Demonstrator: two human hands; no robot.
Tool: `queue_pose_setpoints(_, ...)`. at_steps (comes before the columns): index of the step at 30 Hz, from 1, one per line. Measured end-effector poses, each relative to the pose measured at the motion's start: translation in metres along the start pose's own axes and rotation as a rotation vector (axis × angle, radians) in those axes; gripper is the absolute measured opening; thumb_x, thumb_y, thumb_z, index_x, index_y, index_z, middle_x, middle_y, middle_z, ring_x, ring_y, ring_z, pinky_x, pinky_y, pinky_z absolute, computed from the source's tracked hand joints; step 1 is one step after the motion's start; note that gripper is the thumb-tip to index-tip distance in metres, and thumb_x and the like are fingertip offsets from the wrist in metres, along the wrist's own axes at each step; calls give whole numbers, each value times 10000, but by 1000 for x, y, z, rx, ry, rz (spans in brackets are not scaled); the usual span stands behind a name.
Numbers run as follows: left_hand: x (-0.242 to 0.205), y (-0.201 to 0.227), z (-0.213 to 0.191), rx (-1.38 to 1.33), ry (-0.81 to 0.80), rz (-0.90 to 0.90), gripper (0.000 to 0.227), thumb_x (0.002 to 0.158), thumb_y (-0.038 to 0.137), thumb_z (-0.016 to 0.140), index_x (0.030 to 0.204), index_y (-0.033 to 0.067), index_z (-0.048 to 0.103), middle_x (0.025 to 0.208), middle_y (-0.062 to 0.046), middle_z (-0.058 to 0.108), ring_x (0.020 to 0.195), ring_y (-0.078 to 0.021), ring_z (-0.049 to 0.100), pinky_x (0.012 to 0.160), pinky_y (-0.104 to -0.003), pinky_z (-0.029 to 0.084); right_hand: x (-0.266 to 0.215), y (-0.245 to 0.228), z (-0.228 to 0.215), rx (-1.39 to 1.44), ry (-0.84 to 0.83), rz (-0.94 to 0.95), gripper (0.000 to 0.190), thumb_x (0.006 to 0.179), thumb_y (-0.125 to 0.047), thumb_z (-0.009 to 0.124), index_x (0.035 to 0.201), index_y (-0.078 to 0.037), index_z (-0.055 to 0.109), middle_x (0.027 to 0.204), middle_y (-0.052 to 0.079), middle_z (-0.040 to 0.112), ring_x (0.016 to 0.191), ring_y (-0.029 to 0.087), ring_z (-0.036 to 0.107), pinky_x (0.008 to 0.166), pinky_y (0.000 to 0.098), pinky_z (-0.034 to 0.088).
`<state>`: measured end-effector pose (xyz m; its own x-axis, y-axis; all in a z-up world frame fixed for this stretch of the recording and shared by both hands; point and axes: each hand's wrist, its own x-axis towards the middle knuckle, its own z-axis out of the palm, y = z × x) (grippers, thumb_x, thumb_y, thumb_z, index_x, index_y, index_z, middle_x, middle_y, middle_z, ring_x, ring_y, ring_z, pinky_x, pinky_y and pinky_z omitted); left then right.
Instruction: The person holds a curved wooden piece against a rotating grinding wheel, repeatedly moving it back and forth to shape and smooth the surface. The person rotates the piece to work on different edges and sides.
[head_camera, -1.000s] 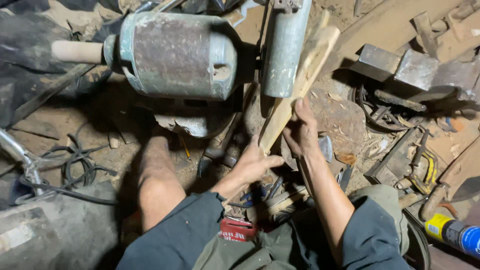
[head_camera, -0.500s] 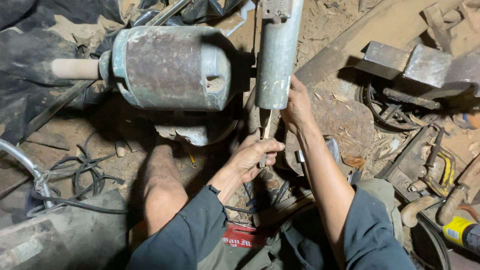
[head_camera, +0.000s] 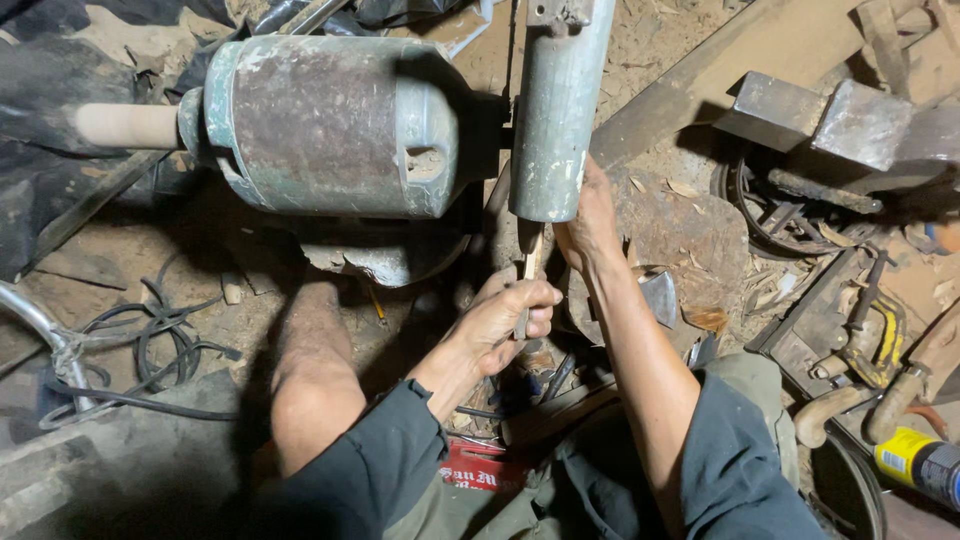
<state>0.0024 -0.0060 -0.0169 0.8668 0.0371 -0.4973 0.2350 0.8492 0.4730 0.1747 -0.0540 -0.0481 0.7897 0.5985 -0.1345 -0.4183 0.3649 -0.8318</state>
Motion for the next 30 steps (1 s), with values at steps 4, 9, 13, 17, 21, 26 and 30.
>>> queue_pose_setpoints(4,-5,-10,-7,-25,-29,13,142,892,22,663,882,59,526,778,-8,514,627,-66,470,511,-207,396,-9,4,-2,32,-11,-4,397,983,3,620,1376,24,568,1130,98,701,967,149,675,868,316,565)
queue_pose_setpoints(9,-12,-19,-10,-78,29,-75,94,884,50,643,924,57,558,827,-15,558,660,-52,484,527,-194,402,-21,8,-2,14,-26,-14,485,939,22,665,1410,9,550,1187,86,690,1046,154,653,955,334,543)
queue_pose_setpoints(13,-22,-23,-9,-94,13,-47,103,891,45,643,929,37,547,835,-26,534,661,-64,469,529,-205,408,-28,8,-1,3,-44,-21,560,903,66,674,1445,21,540,1191,97,681,1046,177,639,951,361,519)
queue_pose_setpoints(17,-29,-25,-8,-60,7,-25,107,887,24,638,915,20,535,816,-28,526,656,-71,467,521,-213,402,-34,8,-1,-30,-34,-28,649,842,89,635,1472,6,505,1291,102,665,1157,182,631,1048,346,492)
queue_pose_setpoints(21,-36,-28,-6,-96,0,-73,97,900,18,637,911,11,542,784,-12,496,647,-65,447,523,-203,386,-43,3,1,-102,-23,2,671,850,35,643,1498,-25,480,1354,114,623,1200,185,599,1081,358,483)
queue_pose_setpoints(26,-47,-34,-7,-56,-14,-46,121,887,1,634,890,46,521,760,-2,481,633,-60,446,509,-200,371,-58,1,5,-71,-28,30,614,908,-91,730,1468,-19,489,1322,118,616,1188,206,584,1061,384,474)
queue_pose_setpoints(30,-58,-38,-6,-2,-31,-19,141,908,10,641,912,39,502,758,-3,462,620,-60,436,507,-209,373,-69,0,7,-155,30,76,579,926,-159,726,1442,-19,502,1310,109,630,1198,192,578,1068,333,443)
